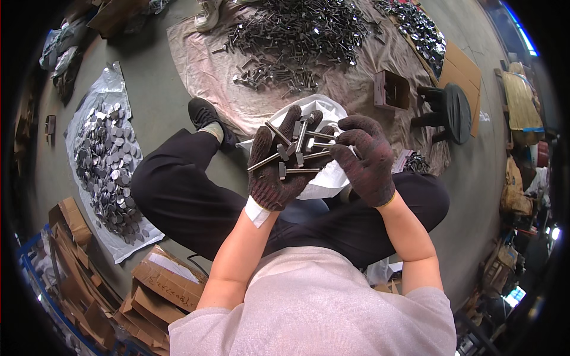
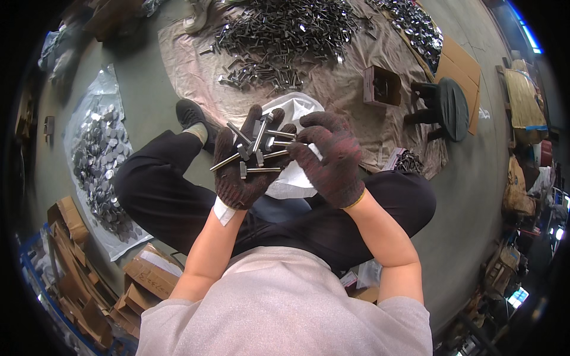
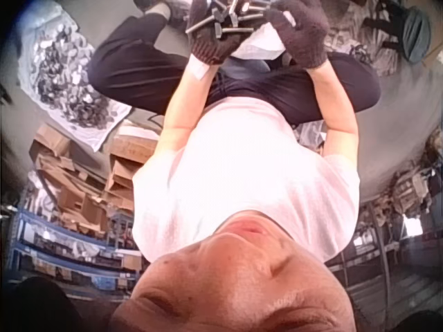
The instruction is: The person sorts small metal components by hand from a pile into a plastic bag.
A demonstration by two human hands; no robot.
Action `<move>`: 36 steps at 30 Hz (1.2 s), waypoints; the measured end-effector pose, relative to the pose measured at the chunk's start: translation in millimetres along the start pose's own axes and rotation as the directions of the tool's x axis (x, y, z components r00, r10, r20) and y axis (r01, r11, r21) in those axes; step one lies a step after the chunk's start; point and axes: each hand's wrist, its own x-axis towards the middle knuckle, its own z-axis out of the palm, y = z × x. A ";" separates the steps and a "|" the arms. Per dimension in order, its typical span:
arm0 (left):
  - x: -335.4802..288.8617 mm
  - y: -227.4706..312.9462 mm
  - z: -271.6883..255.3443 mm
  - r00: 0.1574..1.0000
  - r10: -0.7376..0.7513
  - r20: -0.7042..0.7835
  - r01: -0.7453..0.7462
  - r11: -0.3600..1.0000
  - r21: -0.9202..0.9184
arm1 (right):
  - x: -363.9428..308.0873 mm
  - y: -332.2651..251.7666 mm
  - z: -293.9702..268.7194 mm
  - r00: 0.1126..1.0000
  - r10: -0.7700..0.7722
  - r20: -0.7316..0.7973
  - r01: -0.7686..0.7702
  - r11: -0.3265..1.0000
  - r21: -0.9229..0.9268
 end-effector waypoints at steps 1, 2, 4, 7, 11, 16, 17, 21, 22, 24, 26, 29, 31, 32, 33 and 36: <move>-0.3 0.2 0.8 1.000 0.000 -0.001 0.000 1.000 -0.001 | -0.6 3.4 0.3 0.997 0.072 0.012 -0.073 0.991 0.112; -0.3 0.5 1.8 1.000 -0.006 -0.005 0.006 1.000 0.012 | -1.8 6.0 0.5 0.989 0.142 0.033 -0.146 0.964 0.222; -0.4 1.6 1.5 1.000 -0.012 -0.009 0.012 1.000 0.023 | -4.1 8.5 0.4 0.985 0.160 0.066 -0.171 0.959 0.225; -1.3 2.9 -1.2 1.000 -0.024 0.003 0.023 1.000 0.016 | -1.4 2.8 1.7 0.994 0.110 -0.025 -0.106 0.985 0.137; -5.1 -0.3 0.6 0.999 -0.020 -0.039 0.026 0.989 0.149 | 16.1 -24.1 -7.5 0.982 -0.189 0.002 0.188 0.974 -0.122; -4.8 -2.4 -4.9 0.993 -0.101 -0.061 0.104 0.994 0.038 | 18.1 -29.6 11.5 0.941 -0.299 0.160 0.336 0.886 -0.319; -4.8 -0.7 -9.1 0.993 -0.102 -0.063 0.104 0.994 0.034 | 18.6 -24.6 11.3 0.941 -0.296 0.164 0.335 0.887 -0.319; -6.2 1.7 -16.8 0.990 -0.139 0.017 0.138 0.990 0.017 | 17.1 -14.0 2.7 0.993 -0.096 -0.067 0.087 0.989 -0.122; -6.1 1.2 -14.1 0.988 -0.151 0.020 0.150 0.988 0.023 | 12.4 -14.2 3.0 0.991 0.097 -0.092 -0.091 0.994 0.065; -5.2 -3.0 -7.4 0.989 -0.137 -0.055 0.140 0.988 0.069 | 1.4 -10.0 2.7 0.944 0.318 -0.089 -0.293 0.931 0.217; -3.0 -4.7 -4.7 0.984 -0.123 -0.129 0.138 0.984 0.115 | -6.8 -5.3 6.8 0.915 0.375 -0.148 -0.320 0.899 0.298; -3.7 -3.0 -6.3 0.988 -0.116 -0.104 0.126 0.987 0.098 | -14.1 0.7 8.9 0.910 0.389 -0.146 -0.316 0.876 0.365; -4.2 -1.9 -11.9 0.984 -0.133 -0.119 0.136 0.991 0.017 | -15.9 2.7 8.7 0.934 0.344 -0.094 -0.293 0.892 0.345; -4.1 -0.6 -13.7 0.983 -0.137 -0.120 0.140 0.990 0.014 | -17.0 2.4 8.7 0.900 0.434 -0.032 -0.396 0.848 0.352; -4.5 0.8 -15.0 0.980 -0.150 -0.130 0.156 0.987 0.041 | -17.1 2.0 8.9 0.855 0.518 0.033 -0.495 0.794 0.352; -3.4 1.2 -19.0 0.977 -0.153 -0.146 0.156 0.988 0.011 | -10.5 -0.5 5.9 0.865 0.498 0.050 -0.489 0.820 0.297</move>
